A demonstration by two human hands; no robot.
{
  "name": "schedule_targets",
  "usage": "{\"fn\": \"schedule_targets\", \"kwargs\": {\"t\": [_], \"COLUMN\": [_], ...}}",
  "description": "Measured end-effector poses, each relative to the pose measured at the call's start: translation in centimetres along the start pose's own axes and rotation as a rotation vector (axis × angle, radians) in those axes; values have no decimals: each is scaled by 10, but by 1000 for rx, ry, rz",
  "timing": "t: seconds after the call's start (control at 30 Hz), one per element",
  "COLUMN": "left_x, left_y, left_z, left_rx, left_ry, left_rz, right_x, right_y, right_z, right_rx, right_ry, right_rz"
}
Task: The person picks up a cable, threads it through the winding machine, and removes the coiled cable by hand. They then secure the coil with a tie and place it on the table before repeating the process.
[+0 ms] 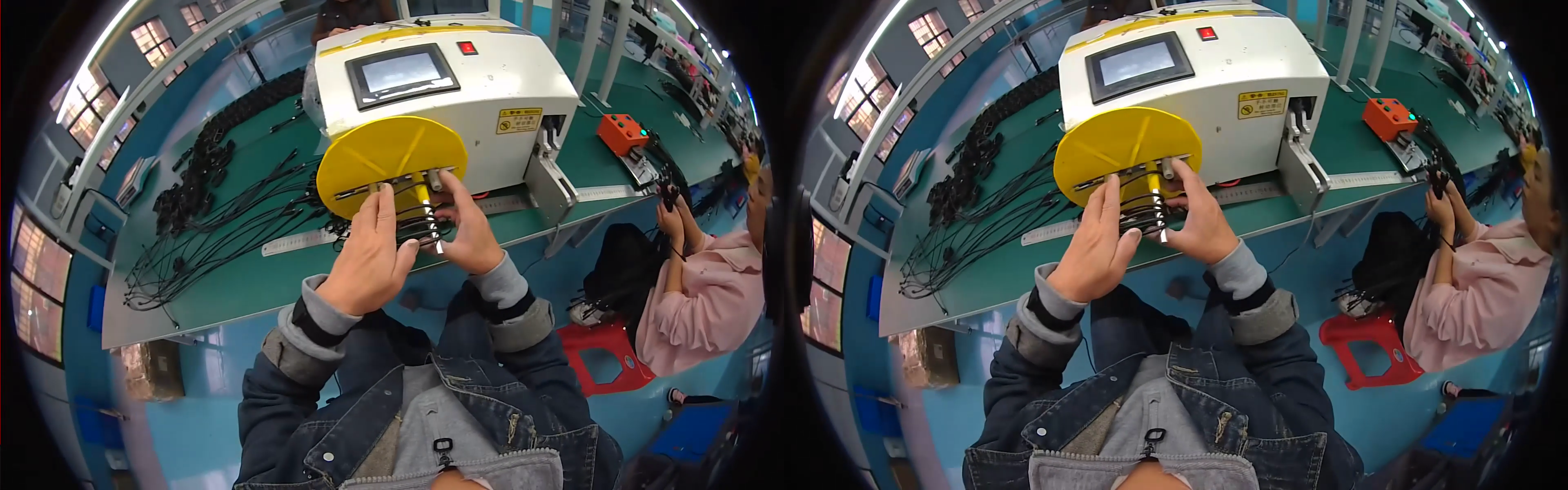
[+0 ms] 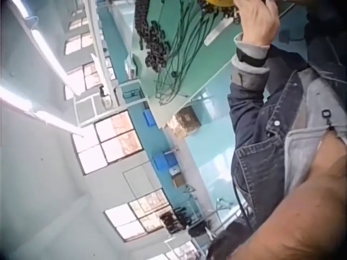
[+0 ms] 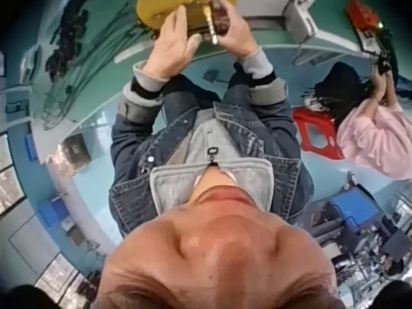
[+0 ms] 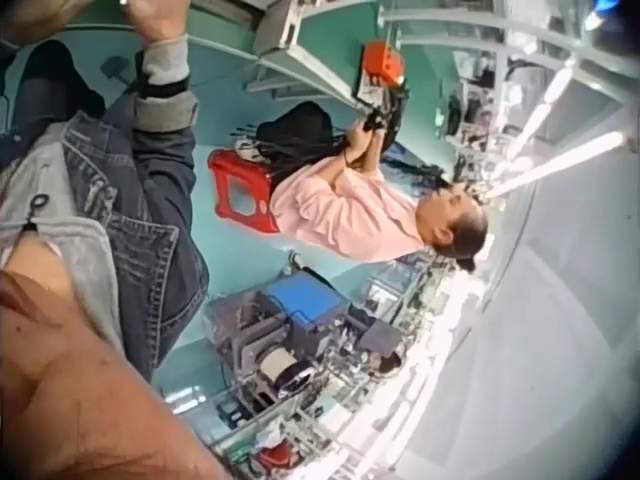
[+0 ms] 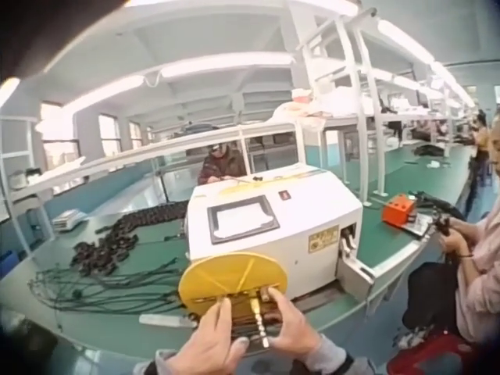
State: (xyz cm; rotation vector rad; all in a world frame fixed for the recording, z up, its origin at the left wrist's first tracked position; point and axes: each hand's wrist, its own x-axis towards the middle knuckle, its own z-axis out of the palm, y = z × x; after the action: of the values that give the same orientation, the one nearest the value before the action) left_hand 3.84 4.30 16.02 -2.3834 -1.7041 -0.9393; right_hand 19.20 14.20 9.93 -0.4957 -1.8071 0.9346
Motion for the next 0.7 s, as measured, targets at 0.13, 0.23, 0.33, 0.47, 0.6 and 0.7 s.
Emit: {"fn": "schedule_targets", "kwargs": {"t": [0.13, 0.23, 0.33, 0.47, 0.6, 0.7], "left_x": [0, 4, 20, 39, 36, 34], "left_y": [-5, -4, 10, 23, 33, 36], "left_z": [-5, -2, 11, 16, 7, 0], "left_rx": [-46, -64, -90, -35, 10, 50], "left_ry": [-15, -30, 14, 28, -1, -24], "left_rz": [0, -7, 28, -54, -76, -65], "right_x": [-5, -26, -22, 4, -6, -14], "right_y": [2, 0, -16, -12, -29, -40], "right_z": [17, 35, 24, 6, 9, 10], "right_rx": [153, 71, -133, -266, -308, -338], "right_ry": [-9, 224, 292, 257, 243, 240], "right_rz": [-18, 52, 36, -37, 24, 84]}}
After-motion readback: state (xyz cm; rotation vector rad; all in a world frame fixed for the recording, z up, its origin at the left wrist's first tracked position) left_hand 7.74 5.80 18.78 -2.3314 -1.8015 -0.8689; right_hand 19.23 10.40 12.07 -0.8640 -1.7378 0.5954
